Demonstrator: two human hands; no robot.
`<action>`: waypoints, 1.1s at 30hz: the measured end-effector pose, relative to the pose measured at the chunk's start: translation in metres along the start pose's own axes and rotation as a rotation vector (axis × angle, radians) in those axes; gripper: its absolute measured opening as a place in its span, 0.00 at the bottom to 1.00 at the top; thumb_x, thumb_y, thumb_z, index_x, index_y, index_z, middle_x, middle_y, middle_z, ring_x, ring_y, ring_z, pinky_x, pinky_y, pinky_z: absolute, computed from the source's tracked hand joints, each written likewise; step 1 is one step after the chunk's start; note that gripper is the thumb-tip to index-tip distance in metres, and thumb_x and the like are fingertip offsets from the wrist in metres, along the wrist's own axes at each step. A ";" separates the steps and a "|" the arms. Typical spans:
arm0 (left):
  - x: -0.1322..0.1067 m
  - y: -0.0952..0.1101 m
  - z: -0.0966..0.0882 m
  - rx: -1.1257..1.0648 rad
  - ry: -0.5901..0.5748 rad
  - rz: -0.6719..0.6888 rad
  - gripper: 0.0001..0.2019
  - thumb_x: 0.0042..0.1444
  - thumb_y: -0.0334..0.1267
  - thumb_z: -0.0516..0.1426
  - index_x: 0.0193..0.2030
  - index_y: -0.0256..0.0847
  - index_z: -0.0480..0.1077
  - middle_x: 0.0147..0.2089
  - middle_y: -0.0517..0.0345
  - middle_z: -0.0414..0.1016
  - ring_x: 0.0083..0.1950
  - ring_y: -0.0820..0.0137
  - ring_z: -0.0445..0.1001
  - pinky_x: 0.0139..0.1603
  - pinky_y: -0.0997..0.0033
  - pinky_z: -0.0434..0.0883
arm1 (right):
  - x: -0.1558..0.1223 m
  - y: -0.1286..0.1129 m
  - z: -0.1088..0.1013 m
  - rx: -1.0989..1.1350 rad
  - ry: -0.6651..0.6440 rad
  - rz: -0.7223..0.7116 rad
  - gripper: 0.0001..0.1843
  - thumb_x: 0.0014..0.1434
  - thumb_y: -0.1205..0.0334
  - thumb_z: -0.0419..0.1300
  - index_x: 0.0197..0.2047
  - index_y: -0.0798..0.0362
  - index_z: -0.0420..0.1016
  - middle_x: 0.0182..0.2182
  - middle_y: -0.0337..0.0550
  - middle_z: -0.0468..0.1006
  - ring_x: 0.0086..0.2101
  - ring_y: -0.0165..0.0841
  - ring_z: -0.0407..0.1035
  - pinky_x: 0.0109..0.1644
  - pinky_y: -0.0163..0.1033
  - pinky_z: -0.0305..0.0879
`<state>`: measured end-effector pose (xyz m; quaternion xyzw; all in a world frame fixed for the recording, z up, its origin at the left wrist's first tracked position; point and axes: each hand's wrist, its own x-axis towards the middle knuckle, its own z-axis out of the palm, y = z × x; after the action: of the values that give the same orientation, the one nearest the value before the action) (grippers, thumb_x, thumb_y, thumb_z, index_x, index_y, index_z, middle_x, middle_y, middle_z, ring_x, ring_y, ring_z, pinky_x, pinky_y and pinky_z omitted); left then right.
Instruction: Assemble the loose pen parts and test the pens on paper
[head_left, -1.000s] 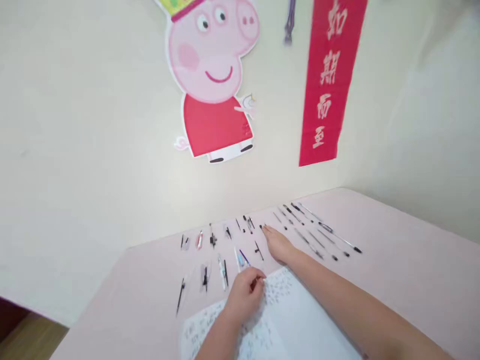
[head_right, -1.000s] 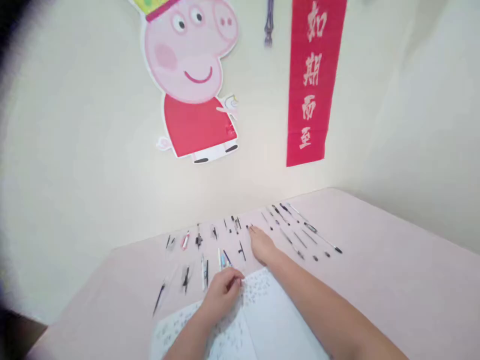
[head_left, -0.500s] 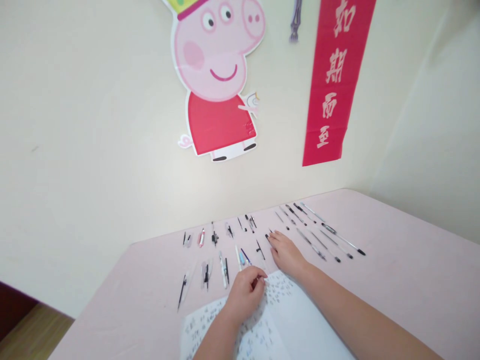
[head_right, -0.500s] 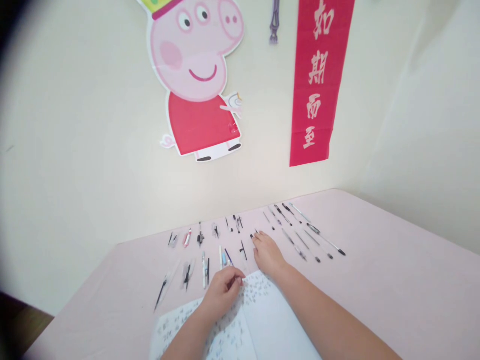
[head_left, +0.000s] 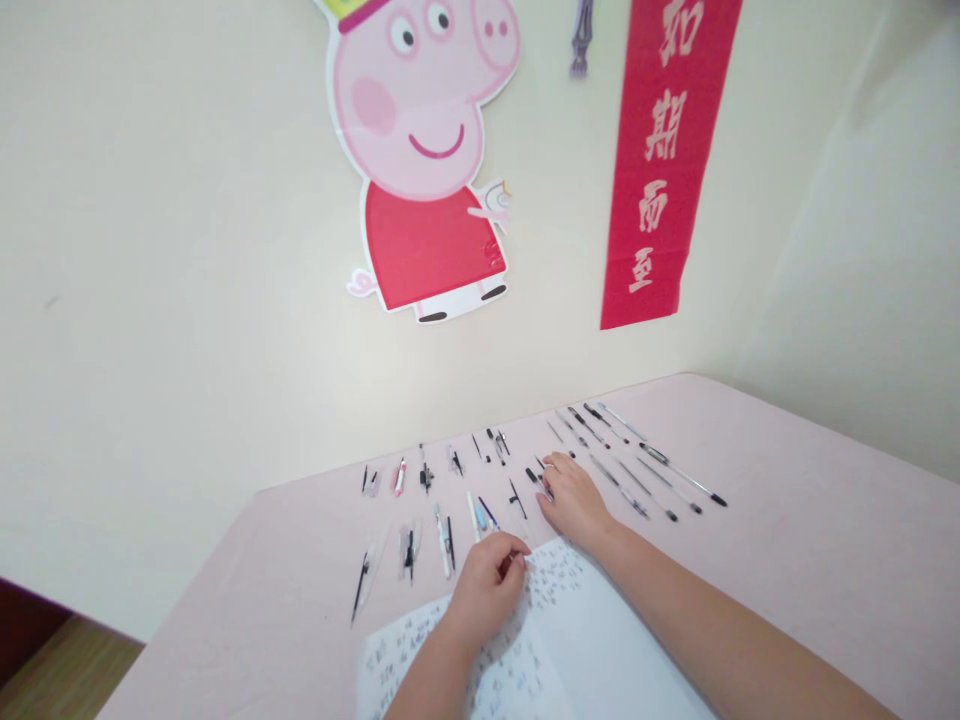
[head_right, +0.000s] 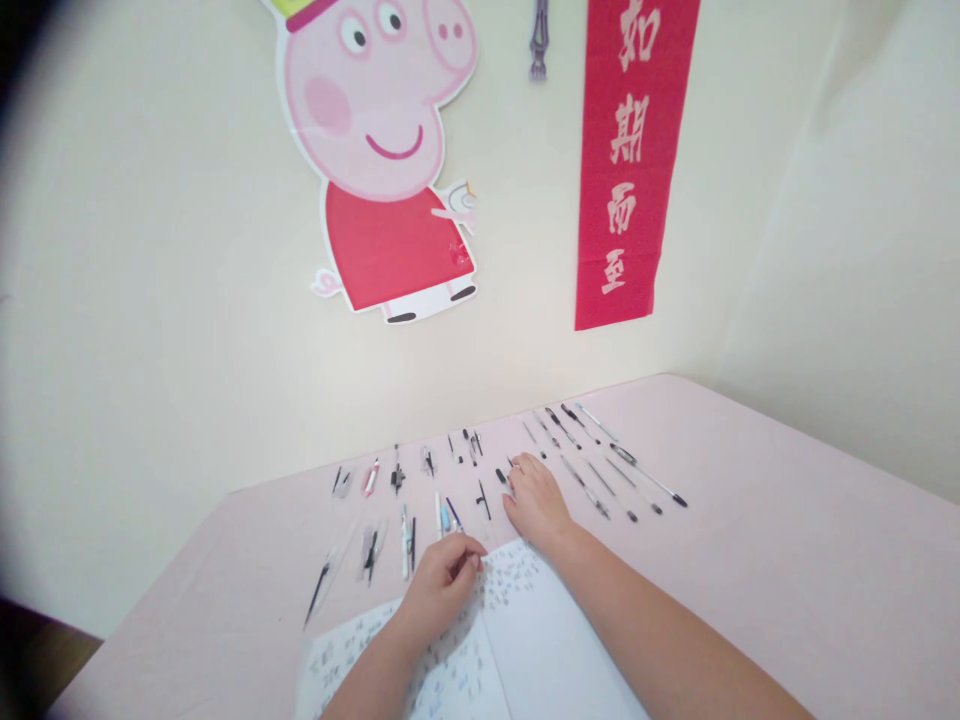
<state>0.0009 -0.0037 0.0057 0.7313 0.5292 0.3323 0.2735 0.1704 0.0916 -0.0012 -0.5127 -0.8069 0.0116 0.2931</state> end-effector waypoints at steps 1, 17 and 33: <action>0.000 0.000 0.000 -0.002 -0.001 -0.001 0.10 0.51 0.29 0.49 0.32 0.38 0.71 0.29 0.56 0.71 0.31 0.70 0.67 0.34 0.71 0.62 | 0.000 0.000 0.000 -0.013 -0.012 0.000 0.02 0.49 0.68 0.58 0.29 0.57 0.71 0.47 0.54 0.70 0.52 0.42 0.58 0.58 0.44 0.53; 0.005 -0.010 0.006 -0.422 0.106 -0.133 0.10 0.53 0.35 0.51 0.41 0.38 0.69 0.36 0.55 0.72 0.24 0.77 0.65 0.27 0.74 0.64 | 0.002 -0.012 -0.008 0.161 0.024 -0.052 0.05 0.44 0.72 0.56 0.22 0.56 0.73 0.45 0.51 0.73 0.53 0.41 0.58 0.59 0.44 0.50; 0.012 -0.010 -0.001 -0.791 0.264 -0.301 0.19 0.46 0.53 0.58 0.27 0.36 0.67 0.21 0.63 0.65 0.22 0.78 0.63 0.23 0.78 0.60 | -0.010 -0.056 -0.019 0.617 -0.080 -0.300 0.05 0.46 0.72 0.60 0.24 0.53 0.69 0.44 0.44 0.71 0.49 0.34 0.61 0.55 0.42 0.55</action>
<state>-0.0033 0.0106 0.0015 0.4365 0.4923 0.5564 0.5075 0.1363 0.0516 0.0281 -0.2746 -0.8428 0.2318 0.4007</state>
